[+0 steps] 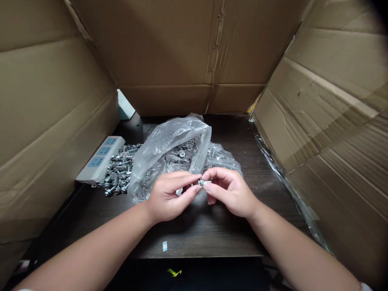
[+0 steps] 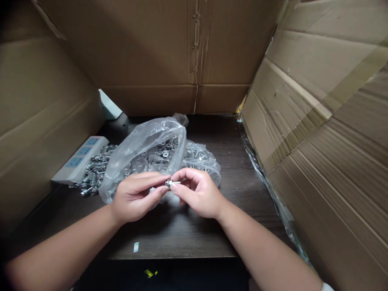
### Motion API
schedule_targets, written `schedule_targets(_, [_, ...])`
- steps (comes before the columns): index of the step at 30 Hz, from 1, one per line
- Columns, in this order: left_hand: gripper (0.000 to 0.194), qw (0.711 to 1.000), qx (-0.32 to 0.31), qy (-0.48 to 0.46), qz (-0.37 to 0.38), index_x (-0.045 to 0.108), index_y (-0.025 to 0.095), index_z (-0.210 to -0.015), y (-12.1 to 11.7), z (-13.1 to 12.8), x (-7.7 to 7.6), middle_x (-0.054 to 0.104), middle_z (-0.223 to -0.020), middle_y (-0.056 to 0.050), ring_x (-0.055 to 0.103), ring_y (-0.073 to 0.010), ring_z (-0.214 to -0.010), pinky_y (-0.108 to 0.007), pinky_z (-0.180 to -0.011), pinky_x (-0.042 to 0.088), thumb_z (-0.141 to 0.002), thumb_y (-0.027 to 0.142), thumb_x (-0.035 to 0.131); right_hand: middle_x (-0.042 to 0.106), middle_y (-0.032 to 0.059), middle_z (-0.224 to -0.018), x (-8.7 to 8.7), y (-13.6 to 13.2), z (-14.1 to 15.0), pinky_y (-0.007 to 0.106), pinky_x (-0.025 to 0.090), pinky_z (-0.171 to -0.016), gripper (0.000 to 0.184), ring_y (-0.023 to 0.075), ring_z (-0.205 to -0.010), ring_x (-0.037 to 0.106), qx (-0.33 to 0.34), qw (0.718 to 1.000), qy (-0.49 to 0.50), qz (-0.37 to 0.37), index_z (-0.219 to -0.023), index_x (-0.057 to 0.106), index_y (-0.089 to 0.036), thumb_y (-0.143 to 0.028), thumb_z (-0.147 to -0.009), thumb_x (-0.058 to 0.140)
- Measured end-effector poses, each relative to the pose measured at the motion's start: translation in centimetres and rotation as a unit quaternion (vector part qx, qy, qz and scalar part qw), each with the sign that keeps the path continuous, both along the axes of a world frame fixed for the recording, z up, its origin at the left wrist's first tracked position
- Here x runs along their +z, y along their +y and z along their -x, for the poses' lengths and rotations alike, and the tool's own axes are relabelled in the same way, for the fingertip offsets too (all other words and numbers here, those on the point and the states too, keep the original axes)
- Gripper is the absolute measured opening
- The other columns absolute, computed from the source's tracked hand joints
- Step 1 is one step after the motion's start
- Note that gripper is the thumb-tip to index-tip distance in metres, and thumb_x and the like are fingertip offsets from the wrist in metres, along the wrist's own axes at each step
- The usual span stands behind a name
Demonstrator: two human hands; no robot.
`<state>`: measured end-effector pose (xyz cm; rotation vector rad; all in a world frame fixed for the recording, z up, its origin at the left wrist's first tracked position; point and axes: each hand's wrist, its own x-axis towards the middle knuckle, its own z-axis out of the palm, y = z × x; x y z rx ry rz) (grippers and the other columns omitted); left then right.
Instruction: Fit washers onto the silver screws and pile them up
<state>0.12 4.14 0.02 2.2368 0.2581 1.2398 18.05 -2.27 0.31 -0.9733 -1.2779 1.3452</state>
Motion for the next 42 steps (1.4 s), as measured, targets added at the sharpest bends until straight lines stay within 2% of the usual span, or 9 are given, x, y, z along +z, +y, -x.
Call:
schedule_targets(7, [0.037, 1.000, -0.021, 0.006, -0.005, 0.067, 0.015, -0.115, 0.0, 0.0, -0.1, 0.068, -0.071, -0.006, 0.058, -0.0102, -0.058, -0.021, -0.054, 0.048, -0.080, 0.003, 0.061, 0.054, -0.0038, -0.059, -0.2, 0.1, -0.3, 0.021, 0.045, -0.050, 0.017, 0.0087, -0.049, 0.053, 0.028, 0.999, -0.025, 0.010, -0.084, 0.055, -0.015, -0.030, -0.090, 0.059])
schedule_targets(13, [0.040, 0.999, -0.037, 0.013, -0.011, 0.065, 0.015, -0.119, -0.1, -0.1, -0.1, 0.071, -0.080, -0.010, 0.064, -0.0127, -0.066, -0.023, -0.059, 0.052, -0.081, 0.002, 0.059, 0.050, -0.0040, -0.054, -0.8, 0.2, 0.1, 0.024, 0.046, -0.051, 0.032, 0.0091, -0.046, 0.051, 0.039, 0.998, -0.032, 0.032, -0.071, 0.050, -0.016, -0.038, -0.094, 0.049])
schedule_targets(19, [0.039, 0.999, -0.034, 0.025, -0.024, 0.064, 0.013, -0.118, -0.1, -0.2, -0.1, 0.072, -0.082, -0.011, 0.066, -0.0140, -0.069, -0.023, -0.062, 0.054, -0.081, 0.003, 0.059, 0.047, -0.0052, -0.057, -0.8, 0.4, 0.7, 0.025, 0.048, -0.044, 0.036, 0.0062, -0.039, 0.044, 0.043, 0.990, 0.037, 0.127, -0.069, 0.052, -0.014, -0.044, -0.090, 0.052])
schedule_targets(24, [0.033, 0.999, -0.013, 0.022, -0.020, 0.067, 0.010, -0.111, -0.2, -0.1, -0.3, 0.072, -0.077, -0.011, 0.067, -0.0143, -0.064, -0.022, -0.059, 0.054, -0.079, 0.002, 0.062, 0.047, -0.0059, -0.052, -0.7, 0.5, 0.8, 0.023, 0.047, -0.039, 0.034, 0.0039, -0.035, 0.037, 0.050, 0.977, 0.101, 0.179, -0.065, 0.052, -0.014, -0.040, -0.086, 0.055])
schedule_targets(28, [0.029, 1.000, 0.002, 0.020, -0.020, 0.070, 0.012, -0.106, -0.2, -0.1, -0.2, 0.073, -0.076, -0.010, 0.067, -0.0134, -0.062, -0.020, -0.058, 0.054, -0.079, 0.003, 0.062, 0.047, -0.0052, -0.050, -0.7, 0.5, 0.8, 0.022, 0.046, -0.037, 0.030, 0.0039, -0.033, 0.035, 0.052, 0.966, 0.143, 0.209, -0.063, 0.052, -0.014, -0.032, -0.086, 0.051])
schedule_targets(35, [0.026, 0.999, -0.015, 0.029, -0.026, 0.069, 0.011, -0.104, -0.1, -0.1, 0.1, 0.072, -0.075, -0.010, 0.067, -0.0141, -0.063, -0.021, -0.057, 0.054, -0.080, 0.004, 0.061, 0.044, -0.0053, -0.048, -0.9, 0.5, 0.9, 0.023, 0.046, -0.036, 0.026, 0.0042, -0.033, 0.033, 0.081, 0.945, 0.185, 0.257, -0.062, 0.051, -0.014, -0.028, -0.084, 0.050])
schedule_targets(38, [0.026, 0.999, -0.015, 0.030, -0.033, 0.068, 0.010, -0.103, 0.0, -0.1, 0.0, 0.071, -0.074, -0.010, 0.066, -0.0138, -0.062, -0.022, -0.057, 0.053, -0.079, 0.003, 0.062, 0.046, -0.0047, -0.049, -0.9, 0.4, 0.8, 0.023, 0.046, -0.037, 0.029, 0.0050, -0.034, 0.036, 0.055, 0.956, 0.158, 0.241, -0.063, 0.054, -0.014, -0.032, -0.085, 0.053])
schedule_targets(42, [0.024, 0.999, -0.003, 0.026, -0.025, 0.069, 0.010, -0.101, 0.0, -0.1, -0.1, 0.071, -0.072, -0.009, 0.064, -0.0129, -0.060, -0.021, -0.056, 0.053, -0.079, 0.004, 0.062, 0.053, -0.0024, -0.054, -0.8, 0.3, 0.7, 0.022, 0.046, -0.040, 0.033, 0.0074, -0.039, 0.047, 0.023, 0.980, 0.100, 0.169, -0.069, 0.058, -0.013, -0.040, -0.087, 0.056])
